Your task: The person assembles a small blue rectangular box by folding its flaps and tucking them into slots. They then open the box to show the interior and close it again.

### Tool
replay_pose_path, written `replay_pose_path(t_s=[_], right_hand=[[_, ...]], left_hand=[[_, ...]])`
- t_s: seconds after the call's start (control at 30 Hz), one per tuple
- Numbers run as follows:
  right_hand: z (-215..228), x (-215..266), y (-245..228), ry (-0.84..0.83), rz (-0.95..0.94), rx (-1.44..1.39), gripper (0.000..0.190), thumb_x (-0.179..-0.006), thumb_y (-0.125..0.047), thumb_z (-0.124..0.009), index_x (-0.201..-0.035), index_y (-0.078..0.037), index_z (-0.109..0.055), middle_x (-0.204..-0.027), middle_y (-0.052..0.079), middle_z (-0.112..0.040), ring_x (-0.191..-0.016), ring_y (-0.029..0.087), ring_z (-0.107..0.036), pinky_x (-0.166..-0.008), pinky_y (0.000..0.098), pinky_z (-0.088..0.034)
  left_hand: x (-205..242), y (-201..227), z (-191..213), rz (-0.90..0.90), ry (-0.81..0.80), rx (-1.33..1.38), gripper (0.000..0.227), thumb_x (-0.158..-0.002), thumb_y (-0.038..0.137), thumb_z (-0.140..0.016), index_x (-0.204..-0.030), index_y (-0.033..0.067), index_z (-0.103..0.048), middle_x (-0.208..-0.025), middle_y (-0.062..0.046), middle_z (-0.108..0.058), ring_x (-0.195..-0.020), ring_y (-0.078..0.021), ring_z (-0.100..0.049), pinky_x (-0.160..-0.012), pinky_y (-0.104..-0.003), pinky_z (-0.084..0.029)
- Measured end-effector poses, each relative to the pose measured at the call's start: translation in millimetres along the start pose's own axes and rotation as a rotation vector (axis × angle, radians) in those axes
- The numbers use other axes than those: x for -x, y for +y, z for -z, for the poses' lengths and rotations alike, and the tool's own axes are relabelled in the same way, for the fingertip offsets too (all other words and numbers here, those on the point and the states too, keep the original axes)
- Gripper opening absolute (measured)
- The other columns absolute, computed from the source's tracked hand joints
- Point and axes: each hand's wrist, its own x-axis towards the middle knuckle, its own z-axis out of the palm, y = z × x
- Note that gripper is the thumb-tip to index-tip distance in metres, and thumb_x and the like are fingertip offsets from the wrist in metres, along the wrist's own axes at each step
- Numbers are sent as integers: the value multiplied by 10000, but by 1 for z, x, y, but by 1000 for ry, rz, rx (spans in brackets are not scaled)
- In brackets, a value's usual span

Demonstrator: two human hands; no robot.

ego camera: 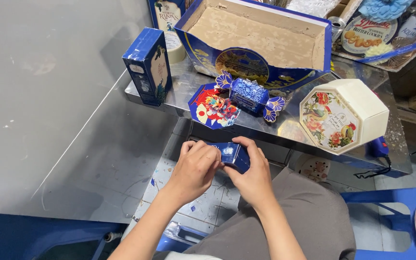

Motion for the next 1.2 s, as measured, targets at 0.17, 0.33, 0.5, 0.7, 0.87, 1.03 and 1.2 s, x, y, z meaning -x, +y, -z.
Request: replay_pose_path(t_s=[0.17, 0.33, 0.5, 0.7, 0.87, 1.03, 1.2], right_hand=[[-6, 0, -2, 29, 14, 19, 772, -703, -14, -890, -1366, -221, -552, -1283, 244, -643, -1269, 496, -568, -1058, 634, -404], [-12, -1, -5, 74, 30, -41, 757, -699, 14, -879, -1356, -180, -556, -1262, 280, -649, -1241, 521, -579, -1027, 651, -424], [-17, -6, 9, 81, 80, 65, 738, -701, -15, -899, -1342, -168, -567, -1246, 249, -663, -1220, 467, -608, -1035, 613, -438], [-17, -8, 7, 67, 68, 18, 750, -697, -22, -906, -1348, -166, -562, -1243, 265, -660, -1224, 497, -600, -1043, 637, -423], [-18, -9, 7, 27, 68, 51, 757, -699, -4, -897, -1355, -177, -560, -1253, 257, -652, -1236, 494, -596, -1051, 633, -423], [-25, -15, 26, -26, 198, 316, 683, -749, -100, -871, -1348, -237, -572, -1232, 95, -689, -1180, 310, -625, -1033, 477, -425], [-47, -18, 41, -184, 221, 543, 708, -757, -115, -809, -1392, -276, -541, -1274, 14, -664, -1168, 248, -589, -1022, 453, -404]], left_hand=[[5, 2, -11, -1, 71, -44, 288, -802, -53, -704, -717, 171, -544, -792, -5, -661, -858, -209, -609, -875, -387, -428], [15, -3, -23, -21, 215, -115, 324, -851, -5, -719, -691, 178, -505, -827, 17, -646, -836, -198, -599, -834, -358, -442], [21, 3, -24, 22, 264, -53, 316, -860, 8, -723, -692, 181, -520, -812, 27, -640, -834, -190, -605, -829, -344, -452], [18, 1, -17, 101, 325, -10, 259, -849, 76, -786, -759, 193, -574, -858, 57, -712, -846, -171, -620, -830, -338, -447], [18, -7, -20, 52, 345, -87, 225, -875, 89, -782, -786, 200, -608, -861, 83, -761, -806, -155, -623, -814, -323, -432], [21, -10, -22, 15, 177, -270, 189, -880, 43, -744, -805, 155, -612, -742, -19, -663, -790, -216, -605, -810, -384, -424], [29, -13, -15, 224, -218, -250, 111, -910, 5, -655, -875, 110, -655, -792, -88, -701, -864, -254, -616, -895, -437, -377]])
